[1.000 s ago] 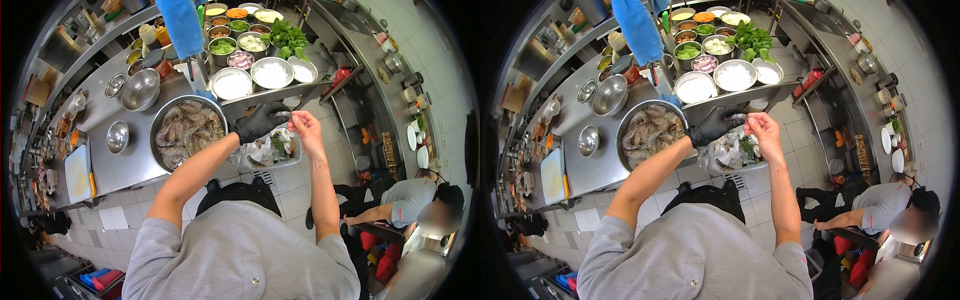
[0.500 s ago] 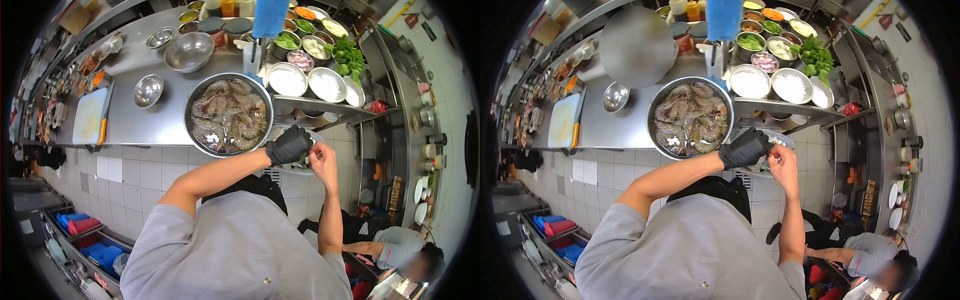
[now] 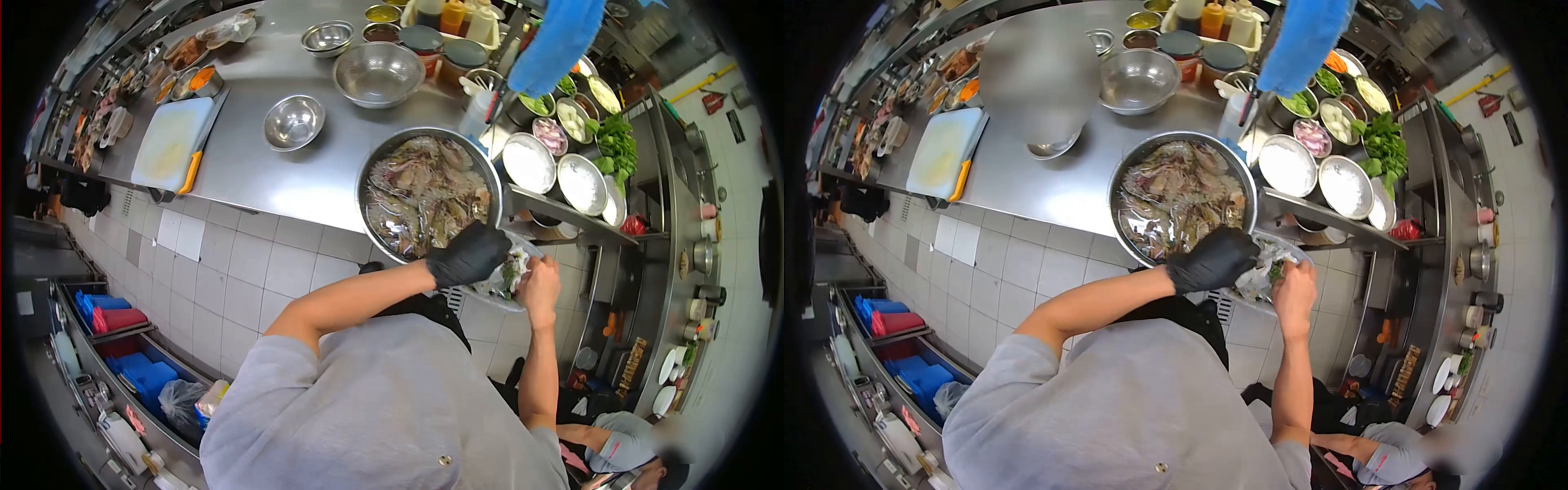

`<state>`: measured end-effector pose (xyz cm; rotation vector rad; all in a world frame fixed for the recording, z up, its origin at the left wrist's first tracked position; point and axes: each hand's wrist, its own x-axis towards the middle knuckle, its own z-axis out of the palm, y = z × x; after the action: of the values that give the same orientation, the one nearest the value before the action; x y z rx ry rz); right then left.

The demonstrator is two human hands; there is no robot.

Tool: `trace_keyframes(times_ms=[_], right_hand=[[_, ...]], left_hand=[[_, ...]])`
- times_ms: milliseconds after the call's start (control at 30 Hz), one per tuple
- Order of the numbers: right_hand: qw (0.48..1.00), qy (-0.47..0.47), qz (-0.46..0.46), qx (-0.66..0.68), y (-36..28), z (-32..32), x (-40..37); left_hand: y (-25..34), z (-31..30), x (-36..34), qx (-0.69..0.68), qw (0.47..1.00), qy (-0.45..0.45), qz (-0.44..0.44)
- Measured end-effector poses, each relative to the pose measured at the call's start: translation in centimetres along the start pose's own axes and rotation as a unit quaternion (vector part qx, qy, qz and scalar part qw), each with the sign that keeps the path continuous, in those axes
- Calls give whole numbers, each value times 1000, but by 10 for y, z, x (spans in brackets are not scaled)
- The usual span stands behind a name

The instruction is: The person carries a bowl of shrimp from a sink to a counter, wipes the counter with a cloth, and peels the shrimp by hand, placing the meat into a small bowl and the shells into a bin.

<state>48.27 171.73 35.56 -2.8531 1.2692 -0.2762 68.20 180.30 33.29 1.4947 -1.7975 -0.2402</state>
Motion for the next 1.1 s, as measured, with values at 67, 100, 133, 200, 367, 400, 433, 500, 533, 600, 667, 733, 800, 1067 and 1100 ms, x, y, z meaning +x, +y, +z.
trace_keyframes(times_ms=[67, 100, 133, 200, 367, 400, 433, 500, 533, 600, 667, 733, 800, 1067, 1100], right_hand=[[999, -35, 12, 0, -4, -2, 2], [1000, -21, 8, 8, -9, -1, 3], [999, -30, 17, 22, -16, -2, 6], [997, -45, 36, 51, -35, -6, 15], [991, -51, 11, 127, -94, 1, 47], [989, -60, 5, 138, -106, 4, 55], [989, -44, -17, 143, -118, 8, 61], [982, -29, -58, 176, -142, 20, 72], [978, -20, -78, 192, -154, 27, 77], [972, -52, -91, 211, -179, 40, 87], [963, -59, -130, 230, -205, 51, 96], [957, -39, -177, 225, -227, 65, 106], [960, -59, -186, 201, -244, 79, 113], [977, -116, -173, 52, -275, 96, 129], [977, -113, -180, 36, -275, 99, 130]], left_hand=[[-25, -32, -20, -146, 981, 104, -74], [-40, -52, -29, -187, 966, 127, -125], [-57, -75, -38, -228, 946, 148, -174], [-93, -118, -55, -252, 919, 216, -212], [-192, -227, -92, -133, 897, 327, -266], [-208, -240, -100, -126, 884, 368, -260], [-220, -254, -111, -50, 888, 378, -258], [-248, -273, -141, 33, 887, 365, -281], [-261, -274, -158, 58, 893, 318, -312], [-281, -266, -189, 107, 896, 220, -370], [-290, -245, -217, 186, 913, 177, -316], [-292, -233, -228, 229, 924, 113, -285], [-289, -223, -229, 237, 920, 100, -296], [-297, -212, -219, 361, 883, 129, -272], [-299, -209, -220, 357, 886, 121, -272]])
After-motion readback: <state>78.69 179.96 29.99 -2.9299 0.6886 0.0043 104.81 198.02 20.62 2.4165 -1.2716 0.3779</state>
